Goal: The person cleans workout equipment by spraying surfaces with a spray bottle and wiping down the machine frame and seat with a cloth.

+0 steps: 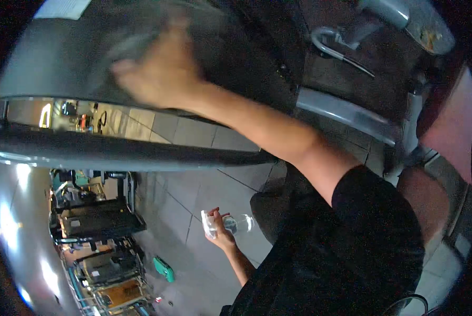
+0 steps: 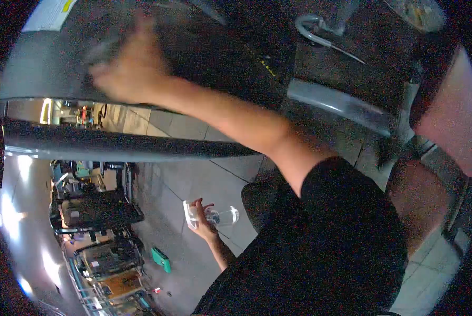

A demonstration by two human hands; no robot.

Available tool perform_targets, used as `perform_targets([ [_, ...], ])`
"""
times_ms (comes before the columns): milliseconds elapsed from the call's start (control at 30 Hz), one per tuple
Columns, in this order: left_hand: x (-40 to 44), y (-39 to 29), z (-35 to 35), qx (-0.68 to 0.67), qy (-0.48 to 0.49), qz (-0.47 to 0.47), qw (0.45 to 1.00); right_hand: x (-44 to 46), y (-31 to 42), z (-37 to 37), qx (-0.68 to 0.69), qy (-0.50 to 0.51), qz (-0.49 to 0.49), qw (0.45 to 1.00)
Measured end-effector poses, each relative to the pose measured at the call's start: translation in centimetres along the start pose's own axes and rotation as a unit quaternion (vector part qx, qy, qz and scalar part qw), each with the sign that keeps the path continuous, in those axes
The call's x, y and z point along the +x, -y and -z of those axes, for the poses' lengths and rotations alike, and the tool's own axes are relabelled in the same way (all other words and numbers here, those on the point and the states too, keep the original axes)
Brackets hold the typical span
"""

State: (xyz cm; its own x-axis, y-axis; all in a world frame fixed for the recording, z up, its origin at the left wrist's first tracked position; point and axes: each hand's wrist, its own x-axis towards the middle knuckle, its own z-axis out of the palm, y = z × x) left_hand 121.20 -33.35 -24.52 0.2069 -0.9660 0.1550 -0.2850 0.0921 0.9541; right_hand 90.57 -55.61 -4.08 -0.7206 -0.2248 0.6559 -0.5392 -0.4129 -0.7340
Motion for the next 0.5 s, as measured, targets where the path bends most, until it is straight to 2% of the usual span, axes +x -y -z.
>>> perform_targets([
  [33, 0.2, -0.2, -0.2, -0.003, 0.010, -0.015, 1.000, 3.7, 4.4, 1.7, -0.044, 0.163, 0.134, 0.976],
  [67, 0.1, -0.5, 0.0, -0.003, 0.017, -0.028, 0.999, 5.6, 7.1, 0.9, -0.060, 0.038, 0.295, 0.953],
  [100, 0.0, -0.7, 0.1, -0.001, 0.027, -0.030, 0.999, 6.4, 9.3, 0.2, -0.066, -0.114, 0.327, 0.936],
  [133, 0.0, -0.8, 0.1, -0.012, 0.019, -0.044, 0.999, 5.8, 9.5, 0.5, -0.093, -0.114, 0.323, 0.935],
  [200, -0.2, -0.4, 0.0, -0.027, 0.009, -0.052, 0.998, 5.0, 6.9, 1.3, 0.050, -0.086, 0.321, 0.942],
  [333, -0.3, 1.1, 1.3, -0.047, 0.014, -0.028, 0.998, -2.8, -2.2, 6.0, -0.039, 0.025, 0.177, 0.983],
  [367, -0.3, 1.7, 1.5, -0.030, 0.012, -0.027, 0.999, -5.3, -4.7, 6.5, -0.044, 0.017, 0.138, 0.989],
  [400, 0.0, 2.2, 1.7, -0.015, 0.010, -0.026, 1.000, -7.7, -8.2, 6.5, -0.041, -0.012, 0.149, 0.988],
  [433, 0.4, 2.5, 2.0, -0.018, 0.008, -0.025, 0.999, -9.8, -10.6, 7.1, 0.002, -0.024, 0.092, 0.995],
  [467, 0.9, 2.8, 2.6, 0.001, 0.017, -0.010, 1.000, -12.8, -13.8, 7.2, -0.021, -0.034, 0.061, 0.997],
  [500, 1.0, 3.2, 2.7, 0.019, 0.025, 0.006, 0.999, -17.5, -19.0, 7.5, -0.102, 0.062, 0.028, 0.992],
])
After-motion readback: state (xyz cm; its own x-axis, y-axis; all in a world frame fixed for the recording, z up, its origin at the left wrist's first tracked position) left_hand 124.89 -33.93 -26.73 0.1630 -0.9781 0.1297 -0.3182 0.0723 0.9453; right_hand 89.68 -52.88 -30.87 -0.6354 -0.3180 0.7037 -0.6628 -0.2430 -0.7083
